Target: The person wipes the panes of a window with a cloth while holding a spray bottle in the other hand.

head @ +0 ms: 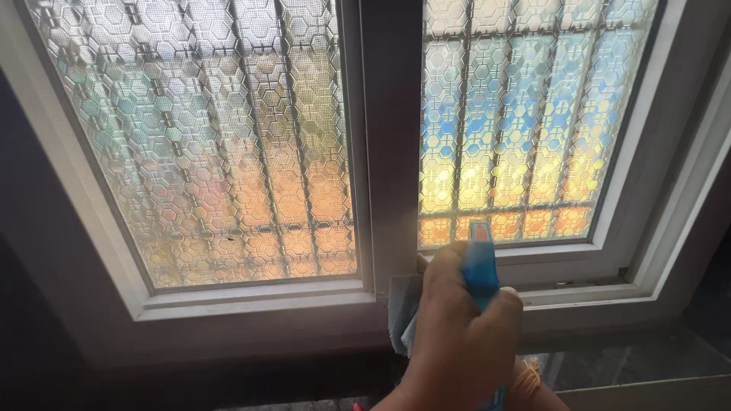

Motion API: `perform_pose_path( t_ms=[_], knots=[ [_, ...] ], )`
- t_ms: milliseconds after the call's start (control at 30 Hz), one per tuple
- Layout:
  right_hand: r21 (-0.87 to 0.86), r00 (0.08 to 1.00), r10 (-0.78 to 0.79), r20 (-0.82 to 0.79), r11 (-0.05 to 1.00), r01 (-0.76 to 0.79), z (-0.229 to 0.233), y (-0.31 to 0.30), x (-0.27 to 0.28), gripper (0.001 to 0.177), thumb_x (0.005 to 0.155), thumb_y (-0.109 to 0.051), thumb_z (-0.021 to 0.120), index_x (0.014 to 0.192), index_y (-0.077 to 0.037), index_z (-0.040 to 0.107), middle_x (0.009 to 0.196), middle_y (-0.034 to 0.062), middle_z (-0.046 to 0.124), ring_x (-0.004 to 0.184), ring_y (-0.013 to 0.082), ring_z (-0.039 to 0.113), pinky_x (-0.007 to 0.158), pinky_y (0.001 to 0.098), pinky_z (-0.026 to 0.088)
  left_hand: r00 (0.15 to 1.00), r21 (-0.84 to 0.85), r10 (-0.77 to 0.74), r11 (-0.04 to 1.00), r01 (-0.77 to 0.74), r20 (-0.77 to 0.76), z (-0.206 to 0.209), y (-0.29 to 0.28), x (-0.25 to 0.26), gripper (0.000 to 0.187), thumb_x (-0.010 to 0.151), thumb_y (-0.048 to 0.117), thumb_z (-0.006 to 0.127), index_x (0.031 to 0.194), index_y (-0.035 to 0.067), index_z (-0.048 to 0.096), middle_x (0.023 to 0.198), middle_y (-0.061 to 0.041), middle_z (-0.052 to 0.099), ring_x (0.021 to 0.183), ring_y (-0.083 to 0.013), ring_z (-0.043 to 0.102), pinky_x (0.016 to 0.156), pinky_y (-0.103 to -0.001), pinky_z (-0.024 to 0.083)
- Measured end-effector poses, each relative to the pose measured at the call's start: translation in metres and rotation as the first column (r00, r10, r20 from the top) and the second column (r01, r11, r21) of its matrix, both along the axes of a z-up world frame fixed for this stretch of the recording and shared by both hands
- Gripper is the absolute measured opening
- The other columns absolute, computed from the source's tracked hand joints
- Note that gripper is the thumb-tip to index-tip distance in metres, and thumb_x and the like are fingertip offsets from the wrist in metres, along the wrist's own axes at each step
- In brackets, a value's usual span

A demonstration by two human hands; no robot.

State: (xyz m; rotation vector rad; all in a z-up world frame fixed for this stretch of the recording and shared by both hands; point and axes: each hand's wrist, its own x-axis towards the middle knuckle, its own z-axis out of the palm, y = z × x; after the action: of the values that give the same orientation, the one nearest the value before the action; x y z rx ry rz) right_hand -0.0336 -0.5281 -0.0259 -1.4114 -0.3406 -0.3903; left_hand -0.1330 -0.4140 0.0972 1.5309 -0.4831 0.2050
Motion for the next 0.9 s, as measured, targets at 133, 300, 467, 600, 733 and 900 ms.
perform_pose_path(
  t_ms=[133,300,467,600,733,900],
  knots=[
    [-0.121,0.995,-0.089,0.042,0.988,0.093,-0.004,-0.011,0.004,0.043,0.1,-0.014,0.068,0.137,-0.003,0.048,0.124,0.0153,0.062,0.113,0.0227,0.064,0.101,0.0382,0.051,0.967,-0.001,0.03,1.0,-0.031,0.254,-0.009,-0.024,0.007,0.045,0.09,0.018,0.069,0.128,-0.001,0.053,0.114,-0.016,0.06,0.102,-0.0229,0.062,0.087,-0.039,0.051],
    [-0.272,0.946,-0.27,0.177,0.911,0.311,0.005,-0.039,0.013,0.044,0.102,-0.015,0.071,0.135,-0.001,0.046,0.123,0.0165,0.06,0.112,0.0237,0.064,0.102,0.039,0.051,0.98,0.002,-0.008,1.0,0.008,0.2,-0.011,-0.038,0.022,0.044,0.091,0.021,0.07,0.127,0.0,0.055,0.116,-0.017,0.061,0.105,-0.0266,0.063,0.09,-0.041,0.05],
    [-0.203,0.658,-0.61,0.44,0.647,0.735,0.04,-0.116,0.056,0.046,0.104,-0.017,0.075,0.133,0.001,0.044,0.122,0.0176,0.058,0.11,0.0248,0.063,0.102,0.0399,0.051,0.867,0.011,-0.122,0.991,0.134,0.482,-0.037,-0.039,0.058,0.045,0.104,0.02,0.067,0.135,-0.005,0.047,0.132,-0.021,0.055,0.123,-0.0274,0.061,0.103,-0.042,0.049],
    [0.012,0.15,-0.75,0.644,0.207,0.978,0.058,-0.204,0.1,0.048,0.098,-0.011,0.063,0.137,0.003,0.039,0.132,0.0236,0.05,0.119,0.0334,0.055,0.108,0.0483,0.044,0.931,0.069,-0.199,0.98,0.187,0.305,-0.077,-0.056,0.085,0.064,0.1,0.019,0.069,0.146,-0.005,0.031,0.137,-0.024,0.044,0.124,-0.0315,0.055,0.103,-0.044,0.047],
    [-0.103,-0.026,-0.704,0.709,-0.139,0.985,0.048,-0.211,0.139,0.078,0.105,-0.034,0.066,0.157,0.01,0.027,0.155,0.035,0.034,0.145,0.0523,0.035,0.121,0.0656,0.027,0.925,0.073,-0.089,0.995,0.067,0.368,-0.104,-0.08,0.107,0.066,0.102,0.018,0.069,0.148,-0.007,0.028,0.139,-0.029,0.044,0.123,-0.0405,0.056,0.103,-0.048,0.047],
    [-0.204,0.146,-0.15,0.978,-0.526,0.826,0.031,-0.159,0.156,0.082,0.102,-0.039,0.063,0.162,0.0,0.024,0.169,0.0282,0.021,0.157,0.0506,0.021,0.128,0.0684,0.014,0.885,0.009,0.053,0.998,-0.064,0.462,-0.114,-0.087,0.12,0.066,0.104,0.018,0.069,0.148,-0.008,0.028,0.14,-0.031,0.045,0.123,-0.0446,0.057,0.104,-0.052,0.046]
  ],
)
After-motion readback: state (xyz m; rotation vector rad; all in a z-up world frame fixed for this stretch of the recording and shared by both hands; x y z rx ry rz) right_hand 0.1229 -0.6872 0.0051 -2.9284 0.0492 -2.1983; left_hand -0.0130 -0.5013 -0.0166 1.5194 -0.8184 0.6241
